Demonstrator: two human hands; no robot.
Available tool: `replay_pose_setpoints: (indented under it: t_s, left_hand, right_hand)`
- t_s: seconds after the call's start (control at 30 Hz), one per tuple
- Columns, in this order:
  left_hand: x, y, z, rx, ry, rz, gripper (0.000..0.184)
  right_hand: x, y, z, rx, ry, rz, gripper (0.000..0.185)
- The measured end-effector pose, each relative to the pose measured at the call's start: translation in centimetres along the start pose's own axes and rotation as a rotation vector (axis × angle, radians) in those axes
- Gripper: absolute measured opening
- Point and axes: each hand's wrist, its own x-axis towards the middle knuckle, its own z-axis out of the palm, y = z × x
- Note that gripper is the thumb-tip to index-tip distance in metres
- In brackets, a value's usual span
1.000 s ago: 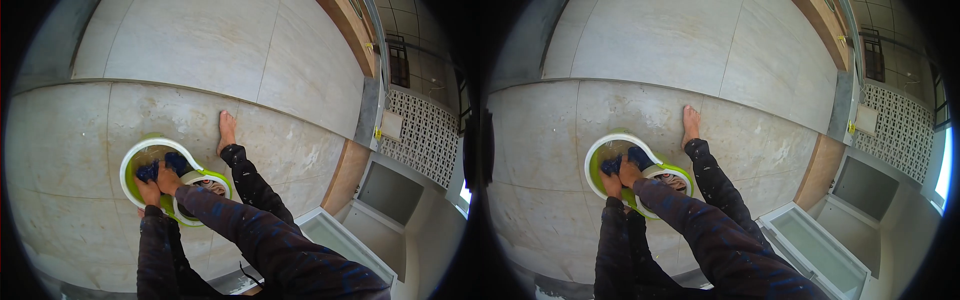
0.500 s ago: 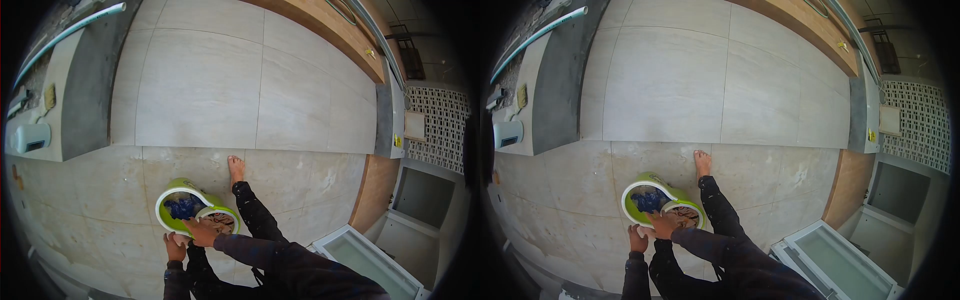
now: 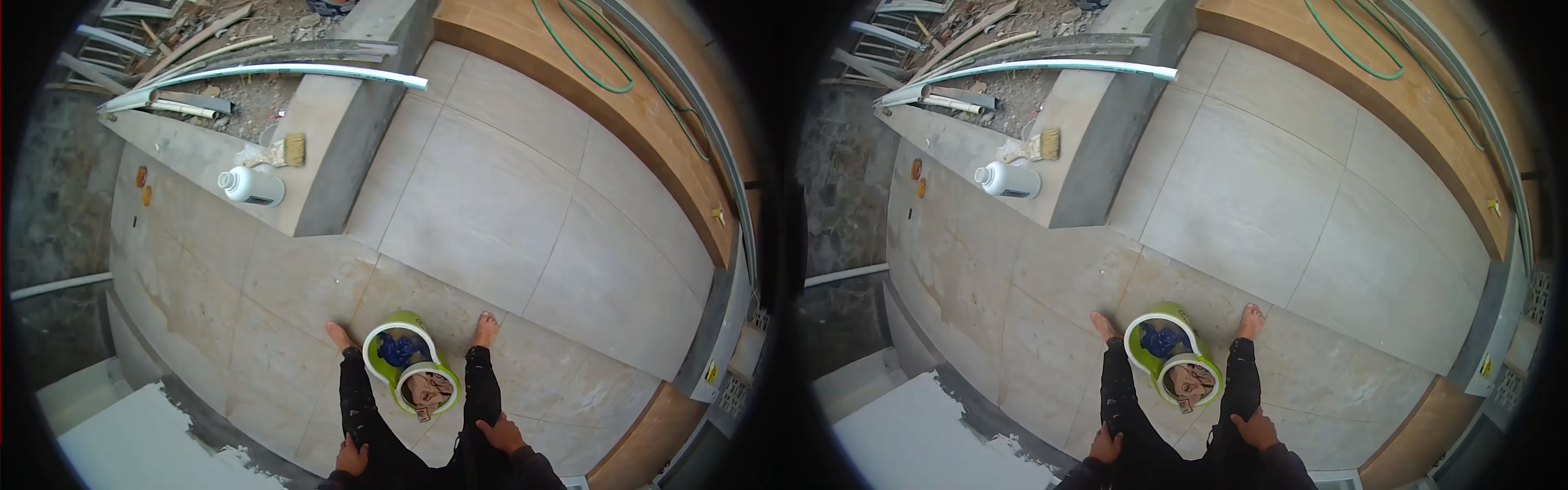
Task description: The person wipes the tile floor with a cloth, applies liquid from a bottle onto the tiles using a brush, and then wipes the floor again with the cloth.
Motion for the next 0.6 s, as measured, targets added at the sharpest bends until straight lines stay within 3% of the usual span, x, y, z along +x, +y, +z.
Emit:
replay_pose_setpoints:
  t_s: [0.1, 0.17, 0.23, 0.27, 0.33, 0.4, 0.47, 0.5, 0.53, 0.6]
  left_hand:
    - [2.0, 1.0, -3.7, 0.219, 0.104, 0.090, 0.057]
    - [2.4, 1.7, -8.1, 0.473, 0.148, 0.148, 0.049]
    - [0.9, 4.0, -14.6, 0.496, 0.083, 0.193, 0.040]
    - [0.8, 6.2, -17.6, 0.318, 0.049, 0.249, 0.033]
    - [2.6, 10.5, -22.2, -0.026, 0.094, 0.381, 0.024]
    - [6.4, 16.2, -26.3, -0.208, 0.223, 0.587, 0.038]
    - [11.3, 22.6, -29.7, -0.261, 0.381, 0.771, 0.053]
    - [14.2, 26.1, -30.7, -0.296, 0.467, 0.861, 0.074]
    - [16.7, 29.6, -31.5, -0.281, 0.571, 0.954, 0.093]
    - [21.4, 36.0, -32.6, -0.204, 0.759, 1.071, 0.116]
  right_hand:
    - [-2.3, -4.4, 0.7, -0.251, 0.117, -0.037, 0.077]
    - [-5.2, -10.5, -1.3, -0.402, 0.077, -0.236, 0.055]
    - [-7.1, -17.9, -3.6, -0.263, -0.004, -0.518, 0.038]
    - [-6.8, -23.2, -5.4, -0.117, -0.019, -0.643, 0.035]
    - [-6.0, -36.7, -10.2, 0.017, 0.350, -0.943, 0.032]
    - [-4.1, -50.2, -15.2, 0.062, 0.691, -1.197, 0.030]
    - [-1.4, -62.6, -20.0, -0.113, 0.936, -1.475, 0.030]
    - [0.1, -67.8, -21.9, -0.192, 0.955, -1.570, 0.033]
    - [1.9, -71.8, -23.3, -0.312, 0.963, -1.633, 0.037]
    - [5.1, -76.8, -24.3, -0.655, 0.948, -1.494, 0.046]
